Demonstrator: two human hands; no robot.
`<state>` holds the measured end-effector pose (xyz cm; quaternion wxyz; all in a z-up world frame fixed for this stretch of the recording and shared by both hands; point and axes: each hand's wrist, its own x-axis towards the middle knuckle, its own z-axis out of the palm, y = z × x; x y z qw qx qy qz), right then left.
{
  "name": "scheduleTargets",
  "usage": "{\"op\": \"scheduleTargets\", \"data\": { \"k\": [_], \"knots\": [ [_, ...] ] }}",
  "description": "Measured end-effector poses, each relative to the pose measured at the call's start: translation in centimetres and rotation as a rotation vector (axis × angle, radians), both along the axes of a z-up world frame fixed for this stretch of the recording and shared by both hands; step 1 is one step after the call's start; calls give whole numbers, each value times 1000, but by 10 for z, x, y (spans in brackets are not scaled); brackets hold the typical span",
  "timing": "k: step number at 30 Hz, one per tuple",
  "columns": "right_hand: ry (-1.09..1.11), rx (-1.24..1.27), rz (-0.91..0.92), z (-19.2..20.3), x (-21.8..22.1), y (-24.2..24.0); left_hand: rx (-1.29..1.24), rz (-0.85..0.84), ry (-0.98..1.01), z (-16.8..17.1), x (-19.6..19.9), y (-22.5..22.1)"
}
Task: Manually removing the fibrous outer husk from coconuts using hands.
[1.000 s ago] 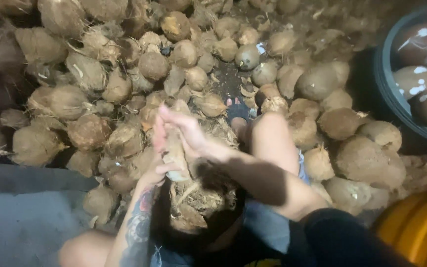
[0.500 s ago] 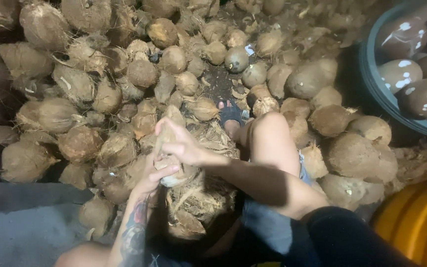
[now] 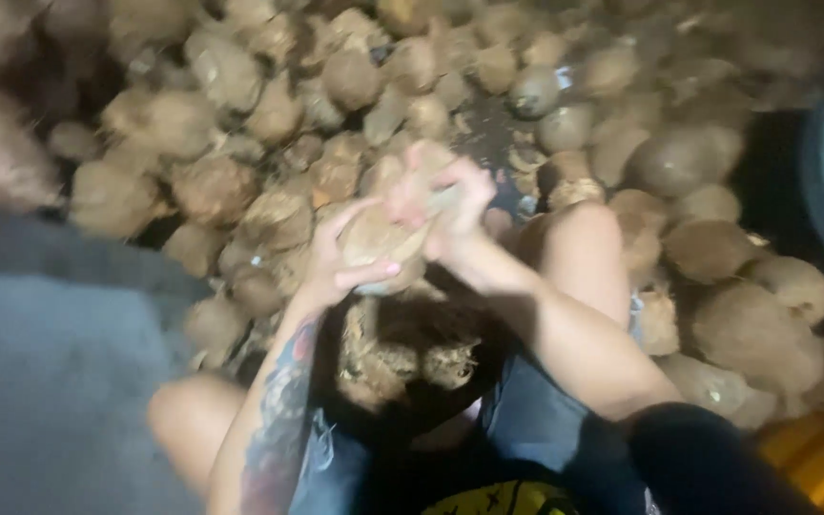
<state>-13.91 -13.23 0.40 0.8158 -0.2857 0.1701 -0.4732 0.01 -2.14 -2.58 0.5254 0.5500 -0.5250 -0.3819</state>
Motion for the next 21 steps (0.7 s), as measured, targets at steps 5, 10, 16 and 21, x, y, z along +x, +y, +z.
{"op": "scheduleTargets", "data": {
  "k": [5,10,16,21],
  "knots": [
    [-167,-166,169,-8,-4,-18,-197,1,187,5,-5,2],
    [-3,-600,402,13,3,-19,-123,208,651,-66,5,11],
    [257,-1169,648,27,-16,-3,62,180,690,-12,-12,21],
    [336,-1059,328,-21,2,5,197,-39,297,-25,-19,12]
  ]
}}
